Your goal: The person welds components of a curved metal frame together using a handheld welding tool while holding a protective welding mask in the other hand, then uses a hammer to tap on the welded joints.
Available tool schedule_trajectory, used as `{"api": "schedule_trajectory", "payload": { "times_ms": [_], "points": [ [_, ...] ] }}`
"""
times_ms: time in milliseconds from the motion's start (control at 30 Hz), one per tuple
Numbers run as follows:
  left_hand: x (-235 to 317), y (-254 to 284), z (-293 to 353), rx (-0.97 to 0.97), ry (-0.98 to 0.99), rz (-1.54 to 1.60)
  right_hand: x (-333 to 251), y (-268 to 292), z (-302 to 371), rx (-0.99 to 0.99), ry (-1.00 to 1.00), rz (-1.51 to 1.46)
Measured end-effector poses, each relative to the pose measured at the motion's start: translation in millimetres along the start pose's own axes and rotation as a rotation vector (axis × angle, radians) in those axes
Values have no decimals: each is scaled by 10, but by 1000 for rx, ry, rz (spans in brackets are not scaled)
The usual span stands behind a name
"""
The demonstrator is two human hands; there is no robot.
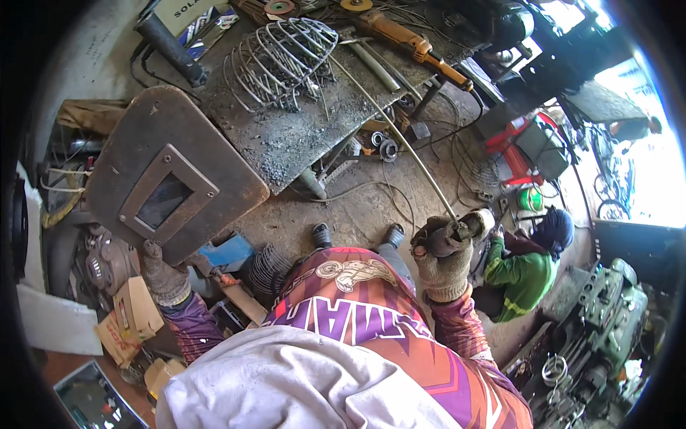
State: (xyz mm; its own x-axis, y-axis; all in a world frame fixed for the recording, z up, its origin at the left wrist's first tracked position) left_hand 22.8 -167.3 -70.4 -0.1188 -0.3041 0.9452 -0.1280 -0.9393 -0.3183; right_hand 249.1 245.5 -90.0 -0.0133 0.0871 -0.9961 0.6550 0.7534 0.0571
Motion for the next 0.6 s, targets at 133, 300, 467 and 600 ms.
{"api": "schedule_trajectory", "payload": {
  "times_ms": [133,300,467,600],
  "points": [
    [-24,94,-287,110,-55,-3,-105,-261,184,50,-2,43],
    [-18,-172,-459,25,0,51,-108,-375,317,92,-5,95],
    [-301,-114,-593,45,-210,-453,-83,-452,341,113,-30,75],
    [-12,-537,-662,-81,-50,158,84,-376,335,102,33,119]
  ]
}}
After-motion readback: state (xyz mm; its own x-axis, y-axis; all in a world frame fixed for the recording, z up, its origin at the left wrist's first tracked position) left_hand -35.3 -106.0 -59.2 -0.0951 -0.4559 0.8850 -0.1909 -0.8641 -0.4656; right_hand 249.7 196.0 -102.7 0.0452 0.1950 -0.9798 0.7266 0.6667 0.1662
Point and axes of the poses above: each hand's wrist, its own z-axis away from the middle knuckle, its own y-axis out of the back of the hand, x = y × z, the point moved 1 cm from there along -z, towards the middle knuckle, and after that the axes turned 1 degree about -z, right-handed, at the moved point
